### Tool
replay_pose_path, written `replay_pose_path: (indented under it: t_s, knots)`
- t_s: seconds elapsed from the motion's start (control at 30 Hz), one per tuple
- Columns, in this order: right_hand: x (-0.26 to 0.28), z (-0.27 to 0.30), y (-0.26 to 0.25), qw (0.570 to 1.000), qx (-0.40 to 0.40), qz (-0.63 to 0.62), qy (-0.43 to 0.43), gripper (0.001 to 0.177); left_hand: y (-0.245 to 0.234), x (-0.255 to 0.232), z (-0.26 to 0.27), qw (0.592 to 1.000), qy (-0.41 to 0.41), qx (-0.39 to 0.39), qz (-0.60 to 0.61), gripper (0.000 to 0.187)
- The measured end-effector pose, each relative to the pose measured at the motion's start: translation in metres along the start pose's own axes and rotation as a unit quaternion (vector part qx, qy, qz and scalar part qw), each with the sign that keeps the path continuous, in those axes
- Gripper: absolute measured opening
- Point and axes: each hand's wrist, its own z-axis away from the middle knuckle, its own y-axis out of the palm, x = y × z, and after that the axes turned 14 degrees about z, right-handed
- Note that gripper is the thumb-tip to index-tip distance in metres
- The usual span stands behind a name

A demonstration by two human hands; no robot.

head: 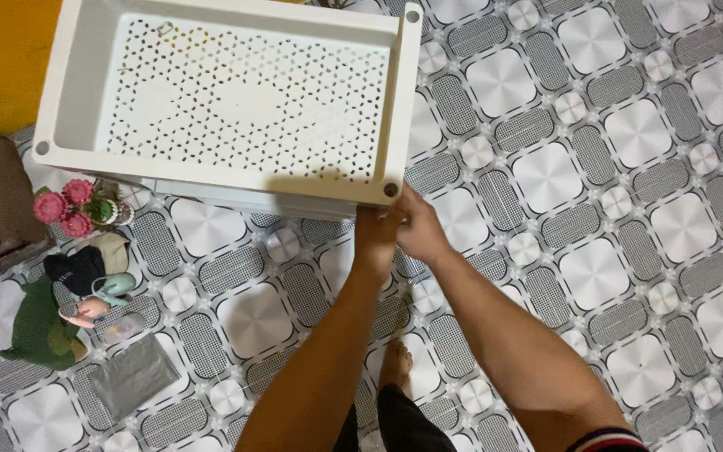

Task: The person clears a white plastic shelf by removing various items including a hat, a black cap, a figurine, a small toy, and a green leafy object. They then disassemble the shelf into its component trays and side panels. Finally, the person reassembles the shelf by connecting the side panels to the trays using white plastic connectors.

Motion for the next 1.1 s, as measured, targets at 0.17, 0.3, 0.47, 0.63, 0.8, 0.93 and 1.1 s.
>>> replay_pose_path:
  t_s: [0.17,0.3,0.47,0.63,0.8,0.93,1.1]
  knots:
    - [-0.047,0.020,0.032,0.986,0.027,-0.165,0.000,0.072,-0.026,0.009,0.022,0.968,0.138,0.029,-0.208,0.064]
    - [-0.077,0.002,0.008,0.988,0.101,-0.114,0.016,0.052,-0.055,0.002,0.047,0.933,0.152,-0.058,-0.320,0.058]
    - [-0.056,-0.079,-0.049,0.978,-0.033,-0.206,-0.005,0.096,-0.099,-0.022,0.078,0.932,0.084,-0.044,-0.351,0.050]
    - [-0.020,-0.086,-0.065,0.975,0.111,-0.189,-0.024,0.076,-0.144,-0.070,0.094,0.909,0.021,-0.032,-0.414,0.046]
    - [-0.026,-0.067,-0.054,0.964,0.193,-0.180,-0.044,0.053,-0.170,-0.112,0.116,0.925,-0.015,-0.066,-0.373,0.049]
    - [-0.025,-0.049,-0.037,0.965,0.196,-0.150,-0.093,0.045,-0.162,-0.126,0.138,0.915,0.116,-0.178,-0.344,0.067]
    - [-0.014,-0.024,-0.016,0.982,0.134,-0.074,-0.110,0.038,-0.115,-0.128,0.168,0.743,0.403,-0.217,-0.489,0.077]
